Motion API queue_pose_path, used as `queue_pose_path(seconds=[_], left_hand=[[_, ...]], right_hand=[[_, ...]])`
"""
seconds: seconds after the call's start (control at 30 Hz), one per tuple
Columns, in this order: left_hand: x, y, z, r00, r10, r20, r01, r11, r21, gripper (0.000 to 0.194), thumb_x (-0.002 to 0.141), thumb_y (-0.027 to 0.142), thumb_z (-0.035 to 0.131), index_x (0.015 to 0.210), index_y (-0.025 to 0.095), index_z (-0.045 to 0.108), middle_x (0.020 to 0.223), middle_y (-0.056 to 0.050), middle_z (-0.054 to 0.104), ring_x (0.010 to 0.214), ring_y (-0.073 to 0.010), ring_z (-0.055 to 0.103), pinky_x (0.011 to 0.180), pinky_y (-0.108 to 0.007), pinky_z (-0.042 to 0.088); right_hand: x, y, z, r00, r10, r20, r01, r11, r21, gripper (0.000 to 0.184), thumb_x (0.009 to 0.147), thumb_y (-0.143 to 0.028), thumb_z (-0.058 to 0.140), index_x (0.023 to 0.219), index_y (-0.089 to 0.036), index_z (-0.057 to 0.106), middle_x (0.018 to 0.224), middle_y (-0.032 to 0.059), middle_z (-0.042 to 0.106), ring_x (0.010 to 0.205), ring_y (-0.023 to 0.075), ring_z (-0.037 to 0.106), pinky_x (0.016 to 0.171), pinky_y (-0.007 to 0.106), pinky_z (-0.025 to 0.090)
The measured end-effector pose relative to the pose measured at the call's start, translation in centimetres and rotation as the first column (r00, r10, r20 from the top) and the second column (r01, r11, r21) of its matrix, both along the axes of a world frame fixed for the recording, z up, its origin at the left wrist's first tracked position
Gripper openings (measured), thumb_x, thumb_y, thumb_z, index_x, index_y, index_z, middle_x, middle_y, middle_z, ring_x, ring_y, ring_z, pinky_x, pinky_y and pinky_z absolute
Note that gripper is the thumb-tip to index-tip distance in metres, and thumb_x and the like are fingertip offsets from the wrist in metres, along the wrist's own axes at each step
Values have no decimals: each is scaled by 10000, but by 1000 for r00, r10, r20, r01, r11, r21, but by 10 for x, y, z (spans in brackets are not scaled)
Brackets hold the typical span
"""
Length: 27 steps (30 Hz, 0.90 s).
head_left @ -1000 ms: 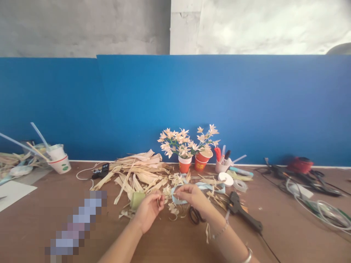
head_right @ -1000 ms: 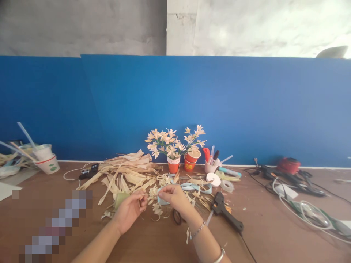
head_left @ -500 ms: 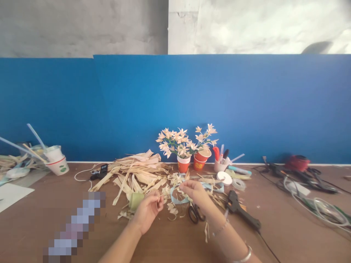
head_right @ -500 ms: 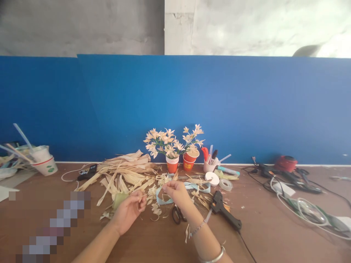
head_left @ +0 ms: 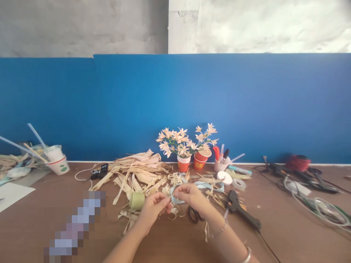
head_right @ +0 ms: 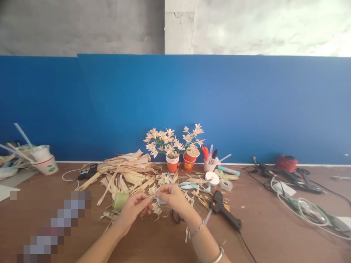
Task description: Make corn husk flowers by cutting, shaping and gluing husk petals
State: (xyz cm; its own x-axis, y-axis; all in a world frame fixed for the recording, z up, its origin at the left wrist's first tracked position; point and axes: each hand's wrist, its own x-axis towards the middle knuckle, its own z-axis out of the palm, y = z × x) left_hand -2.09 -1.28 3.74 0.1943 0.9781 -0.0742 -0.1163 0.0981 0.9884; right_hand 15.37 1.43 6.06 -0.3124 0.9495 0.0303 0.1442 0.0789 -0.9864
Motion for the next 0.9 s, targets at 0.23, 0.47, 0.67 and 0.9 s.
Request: queue_pose_path(seconds=[0.23, 0.47, 0.67, 0.9], left_hand=[[2, 1, 1, 964, 223, 146, -222, 975, -24, 281, 669, 413, 709, 684, 148, 619, 715, -35, 685, 672, -153, 603, 548, -218, 385], [0, 1, -1, 892, 134, 431, -82, 987, -138, 265, 668, 355, 753, 692, 148, 588, 541, 43, 541, 508, -65, 503, 468, -167, 338], [-1, -3, 0, 876, 2, 483, 116, 970, -214, 631, 670, 306, 764, 1238, 189, 515, 495, 70, 501, 404, -34, 390, 414, -155, 235], [0, -4, -3, 859, -3, 512, 161, 951, -264, 718, 653, 284, 780, 1289, 162, 469, 486, 67, 493, 386, -17, 339, 412, -147, 195]], right_hand=[[-7, -5, -2, 997, 57, 53, -54, 997, -58, 177, 703, -319, 629, 651, -151, 614, 471, -44, 518, 431, 67, 389, 438, 192, 279], [-9, -9, -2, 968, 232, 99, -208, 956, -207, 245, 725, -394, 631, 713, -149, 649, 602, -12, 612, 361, 45, 421, 357, 177, 275], [-15, -8, -2, 993, 12, -115, -22, 996, -91, 342, 707, -466, 667, 836, -150, 680, 572, -38, 534, 425, 45, 379, 413, 182, 287], [-22, -16, 1, 982, 128, -142, -137, 989, -52, 326, 709, -453, 678, 723, -129, 717, 544, -14, 553, 467, 60, 339, 450, 210, 254]])
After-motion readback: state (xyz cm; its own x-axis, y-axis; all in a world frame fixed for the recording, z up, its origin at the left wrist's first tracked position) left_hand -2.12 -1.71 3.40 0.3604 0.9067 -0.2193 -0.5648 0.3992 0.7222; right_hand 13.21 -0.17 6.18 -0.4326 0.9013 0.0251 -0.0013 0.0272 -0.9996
